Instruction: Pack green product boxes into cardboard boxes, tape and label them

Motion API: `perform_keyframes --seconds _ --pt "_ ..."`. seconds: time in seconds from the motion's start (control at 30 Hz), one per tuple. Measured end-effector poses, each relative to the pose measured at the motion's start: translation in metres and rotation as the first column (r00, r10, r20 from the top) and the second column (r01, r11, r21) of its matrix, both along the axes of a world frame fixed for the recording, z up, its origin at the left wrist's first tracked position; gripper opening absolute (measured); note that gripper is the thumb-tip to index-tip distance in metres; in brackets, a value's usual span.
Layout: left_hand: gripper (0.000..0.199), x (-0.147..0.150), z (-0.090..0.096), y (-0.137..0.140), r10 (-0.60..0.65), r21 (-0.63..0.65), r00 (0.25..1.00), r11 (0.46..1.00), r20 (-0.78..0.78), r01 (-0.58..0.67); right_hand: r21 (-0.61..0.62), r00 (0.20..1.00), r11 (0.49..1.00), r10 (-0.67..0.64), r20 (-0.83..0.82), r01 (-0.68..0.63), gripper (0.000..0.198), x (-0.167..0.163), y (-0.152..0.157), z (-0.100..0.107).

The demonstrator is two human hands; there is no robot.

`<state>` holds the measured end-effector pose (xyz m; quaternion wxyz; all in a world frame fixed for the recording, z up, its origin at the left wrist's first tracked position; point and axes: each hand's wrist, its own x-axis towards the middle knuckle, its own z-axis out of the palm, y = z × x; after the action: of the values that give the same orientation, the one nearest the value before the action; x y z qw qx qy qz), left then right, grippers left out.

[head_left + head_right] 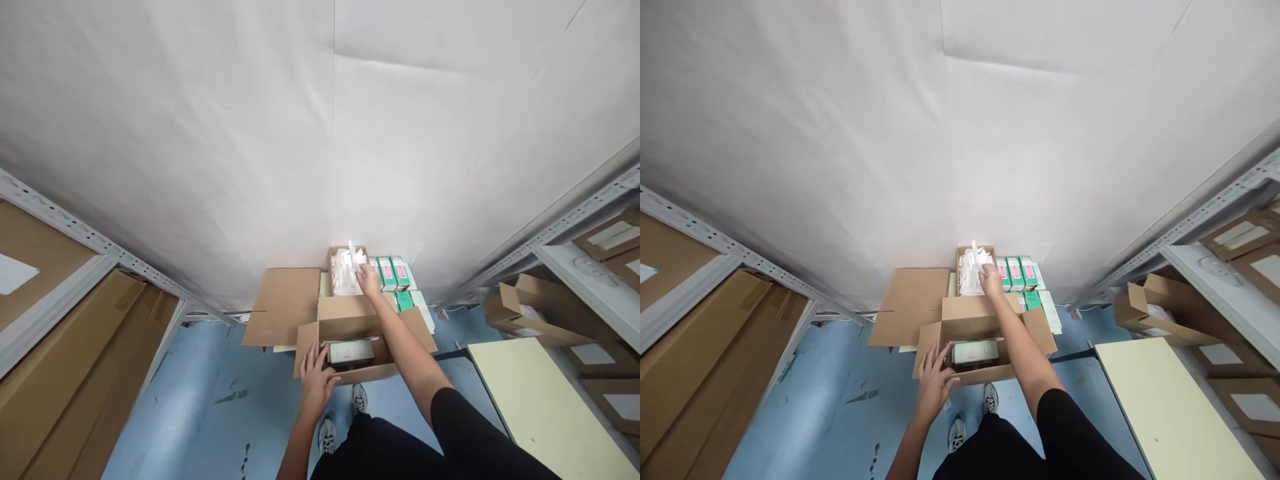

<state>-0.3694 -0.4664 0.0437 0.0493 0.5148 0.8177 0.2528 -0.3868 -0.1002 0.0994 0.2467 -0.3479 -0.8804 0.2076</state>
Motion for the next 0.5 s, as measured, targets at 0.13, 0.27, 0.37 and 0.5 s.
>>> perform_keyframes --seconds 0.13,0.27,0.37,0.5 --pt "0.016 0.003 0.005 -0.006 -0.015 0.014 1.000 1.000 0.015 0.015 0.073 0.985 0.995 0.076 -0.156 -0.065 0.023 0.057 -0.044 0.014" --pt "0.016 0.009 0.005 -0.015 -0.057 0.019 0.998 0.998 0.036 0.057 -0.013 0.991 0.993 0.114 -0.076 -0.115 0.022 0.124 -0.109 0.008" --pt "0.016 0.017 0.003 -0.022 -0.083 0.023 0.996 0.996 0.040 0.082 -0.118 0.990 0.983 0.142 0.005 -0.140 0.028 0.169 -0.152 -0.004" --pt "0.020 0.032 0.003 -0.028 -0.113 0.036 0.993 0.993 0.034 0.112 -0.231 0.991 0.966 0.126 0.034 -0.115 0.039 0.217 -0.181 -0.016"
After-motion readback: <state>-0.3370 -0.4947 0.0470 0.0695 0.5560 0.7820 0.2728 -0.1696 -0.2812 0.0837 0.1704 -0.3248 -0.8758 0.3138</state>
